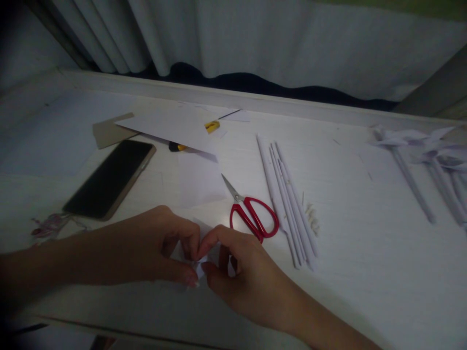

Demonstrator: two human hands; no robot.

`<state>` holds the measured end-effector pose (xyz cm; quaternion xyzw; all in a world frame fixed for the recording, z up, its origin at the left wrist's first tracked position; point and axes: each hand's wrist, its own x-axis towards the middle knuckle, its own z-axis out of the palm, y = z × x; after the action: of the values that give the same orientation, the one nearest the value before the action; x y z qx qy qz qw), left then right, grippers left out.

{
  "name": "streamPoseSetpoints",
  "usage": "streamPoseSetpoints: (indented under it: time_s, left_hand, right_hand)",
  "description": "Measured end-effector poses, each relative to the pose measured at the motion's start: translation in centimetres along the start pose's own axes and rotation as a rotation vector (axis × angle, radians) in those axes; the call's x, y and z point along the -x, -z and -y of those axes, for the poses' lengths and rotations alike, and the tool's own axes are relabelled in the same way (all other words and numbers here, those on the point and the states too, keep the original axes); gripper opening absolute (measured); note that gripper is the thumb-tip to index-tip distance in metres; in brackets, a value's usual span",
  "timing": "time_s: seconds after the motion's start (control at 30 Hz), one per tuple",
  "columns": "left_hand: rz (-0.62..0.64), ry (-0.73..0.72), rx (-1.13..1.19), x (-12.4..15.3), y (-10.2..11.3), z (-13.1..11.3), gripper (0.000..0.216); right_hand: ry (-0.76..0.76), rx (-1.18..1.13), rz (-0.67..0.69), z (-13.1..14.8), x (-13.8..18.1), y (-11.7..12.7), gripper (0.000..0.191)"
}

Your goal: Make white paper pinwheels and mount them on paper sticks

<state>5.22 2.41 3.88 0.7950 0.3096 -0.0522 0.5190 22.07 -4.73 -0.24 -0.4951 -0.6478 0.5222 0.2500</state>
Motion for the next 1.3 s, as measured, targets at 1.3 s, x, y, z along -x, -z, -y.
streamPoseSetpoints:
  time_s: [1.3]
  left_hand:
    - [-0.135,-0.028,-0.021,0.08,-0.44,-0.07,0.026]
  right_hand:
    - [0.136,0.066,-0.236,0.35,0.45,-0.33,0.015]
